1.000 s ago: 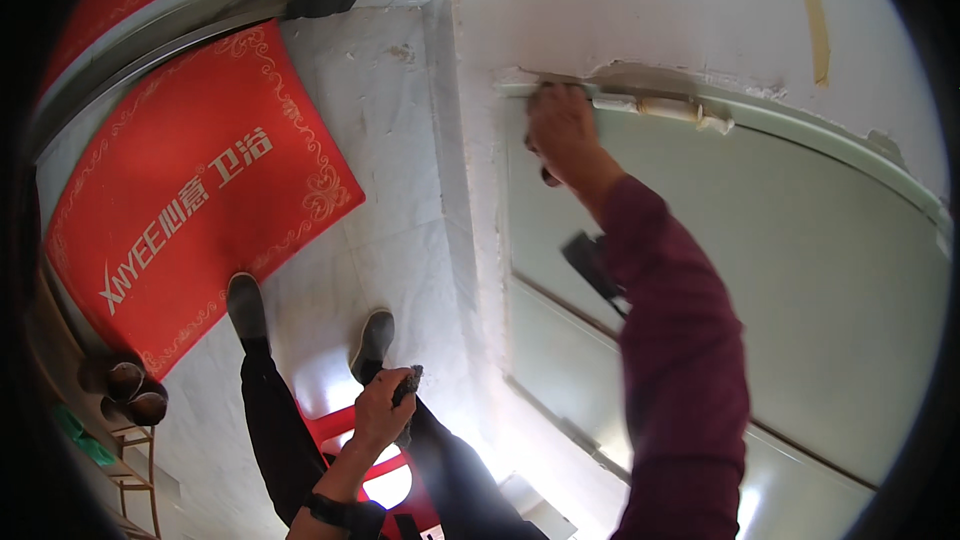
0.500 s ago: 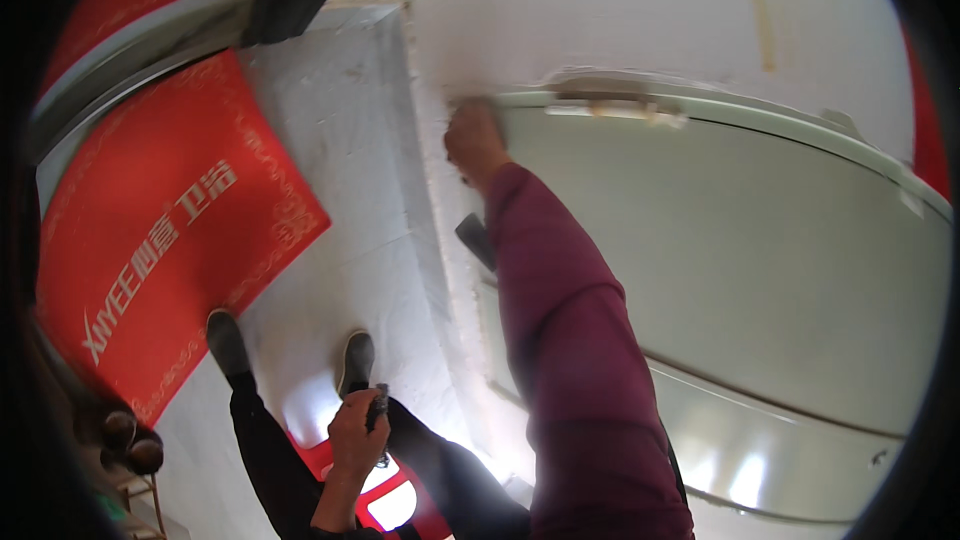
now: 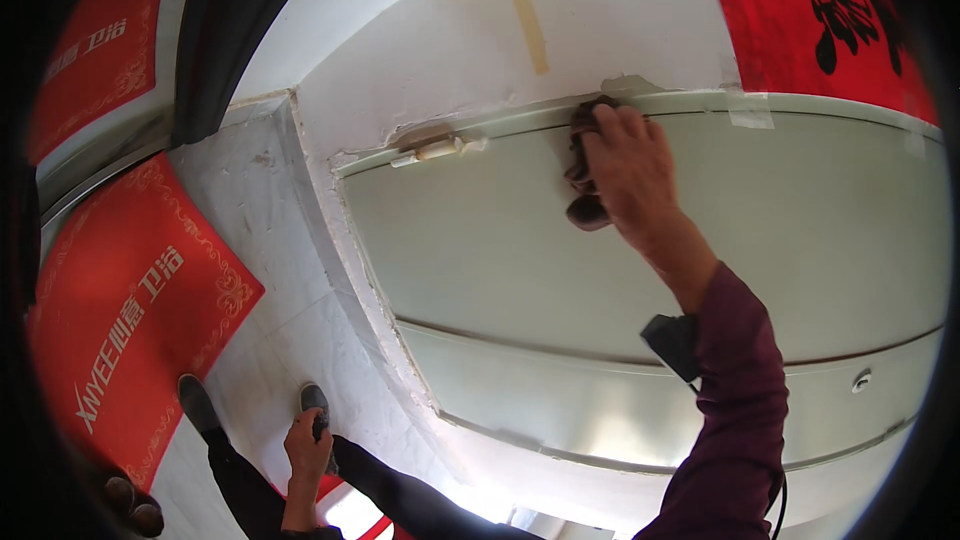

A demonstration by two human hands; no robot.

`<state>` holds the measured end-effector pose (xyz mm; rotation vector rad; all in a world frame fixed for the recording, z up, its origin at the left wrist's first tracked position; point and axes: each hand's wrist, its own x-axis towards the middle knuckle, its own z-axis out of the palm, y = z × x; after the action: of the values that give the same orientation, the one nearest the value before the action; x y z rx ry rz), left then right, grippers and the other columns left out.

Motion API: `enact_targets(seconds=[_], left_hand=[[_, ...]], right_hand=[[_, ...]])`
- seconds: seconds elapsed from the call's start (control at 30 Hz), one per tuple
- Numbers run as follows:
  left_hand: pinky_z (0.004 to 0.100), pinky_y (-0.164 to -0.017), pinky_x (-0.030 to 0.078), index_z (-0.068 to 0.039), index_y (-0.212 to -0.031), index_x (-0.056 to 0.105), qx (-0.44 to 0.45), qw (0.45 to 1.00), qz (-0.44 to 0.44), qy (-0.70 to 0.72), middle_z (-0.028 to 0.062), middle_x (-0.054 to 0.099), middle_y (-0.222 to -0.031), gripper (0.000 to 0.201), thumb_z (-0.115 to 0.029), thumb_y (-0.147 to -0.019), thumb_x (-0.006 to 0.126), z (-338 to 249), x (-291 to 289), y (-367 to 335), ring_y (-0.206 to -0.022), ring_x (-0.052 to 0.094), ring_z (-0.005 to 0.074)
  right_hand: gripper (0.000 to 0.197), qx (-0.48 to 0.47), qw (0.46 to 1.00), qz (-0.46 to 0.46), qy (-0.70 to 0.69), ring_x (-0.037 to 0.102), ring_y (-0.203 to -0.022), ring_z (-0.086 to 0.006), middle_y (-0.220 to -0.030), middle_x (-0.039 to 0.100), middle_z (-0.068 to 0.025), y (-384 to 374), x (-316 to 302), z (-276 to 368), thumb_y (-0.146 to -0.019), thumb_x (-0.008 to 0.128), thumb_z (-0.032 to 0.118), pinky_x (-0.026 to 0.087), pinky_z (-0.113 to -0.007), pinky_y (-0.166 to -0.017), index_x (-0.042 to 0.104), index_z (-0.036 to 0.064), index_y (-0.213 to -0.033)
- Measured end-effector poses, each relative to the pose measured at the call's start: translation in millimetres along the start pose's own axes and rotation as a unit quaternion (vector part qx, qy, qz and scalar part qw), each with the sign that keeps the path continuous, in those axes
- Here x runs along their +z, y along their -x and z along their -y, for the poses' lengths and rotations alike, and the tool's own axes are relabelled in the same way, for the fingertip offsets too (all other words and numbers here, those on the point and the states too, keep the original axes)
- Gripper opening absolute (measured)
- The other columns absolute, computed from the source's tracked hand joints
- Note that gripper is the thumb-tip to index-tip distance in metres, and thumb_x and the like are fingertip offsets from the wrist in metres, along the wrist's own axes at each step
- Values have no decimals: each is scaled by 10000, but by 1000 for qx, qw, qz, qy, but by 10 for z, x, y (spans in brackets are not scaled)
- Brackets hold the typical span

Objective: Cleaning a door and the area around it using a cloth and a scraper tool.

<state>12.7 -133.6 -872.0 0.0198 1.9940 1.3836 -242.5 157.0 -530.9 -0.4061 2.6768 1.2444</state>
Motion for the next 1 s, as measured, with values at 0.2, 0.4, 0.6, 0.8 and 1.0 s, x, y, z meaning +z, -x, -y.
enact_targets(seconds=[0.2, 0.4, 0.6, 0.8, 1.0], left_hand=[[381, -720, 451, -58, -964, 552, 35, 999, 3, -16, 140, 569, -886, 319, -52, -646, 585, 6, 52, 35, -805, 565, 314], [389, -725, 457, -76, -958, 565, 39, 998, 7, -44, 130, 571, -926, 332, -56, -628, 591, 69, 87, 25, -841, 559, 310], [391, -752, 432, -29, -951, 531, 85, 995, -5, -61, 147, 547, -919, 325, -77, -635, 586, 173, 147, -20, -854, 536, 324], [385, -804, 416, -80, -1050, 546, 141, 986, 11, -94, 131, 564, -1019, 343, -175, -721, 528, 86, 249, -52, -940, 524, 292], [392, -839, 403, -46, -1072, 538, 85, 991, 48, -96, 137, 563, -1032, 359, -215, -759, 497, -68, 229, -160, -966, 519, 309]], right_hand=[[291, -51, 995, 46, 77, 436, -946, -230, -994, 493, -101, -433, 879, 792, -572, 634, 204, 335, -364, -798, 592, 51, -815], [228, -77, 996, 0, 55, 444, -928, -203, -971, 499, -73, -192, 359, 313, -632, 604, 207, 336, -304, -777, 591, 73, -817], [193, 46, 984, -65, 157, 450, -940, -228, -1028, 484, -91, 525, -705, -771, -673, 561, 163, 361, -352, -791, 571, 64, -838], [155, 62, 972, -128, 187, 446, -934, -261, -1033, 479, -127, 516, -503, -810, -685, 511, 102, 375, -368, -761, 558, 31, -816], [171, -24, 998, -40, 33, 451, -912, -224, -973, 488, -63, 217, -173, -317, -661, 562, 138, 380, -334, -757, 586, 78, -819]])
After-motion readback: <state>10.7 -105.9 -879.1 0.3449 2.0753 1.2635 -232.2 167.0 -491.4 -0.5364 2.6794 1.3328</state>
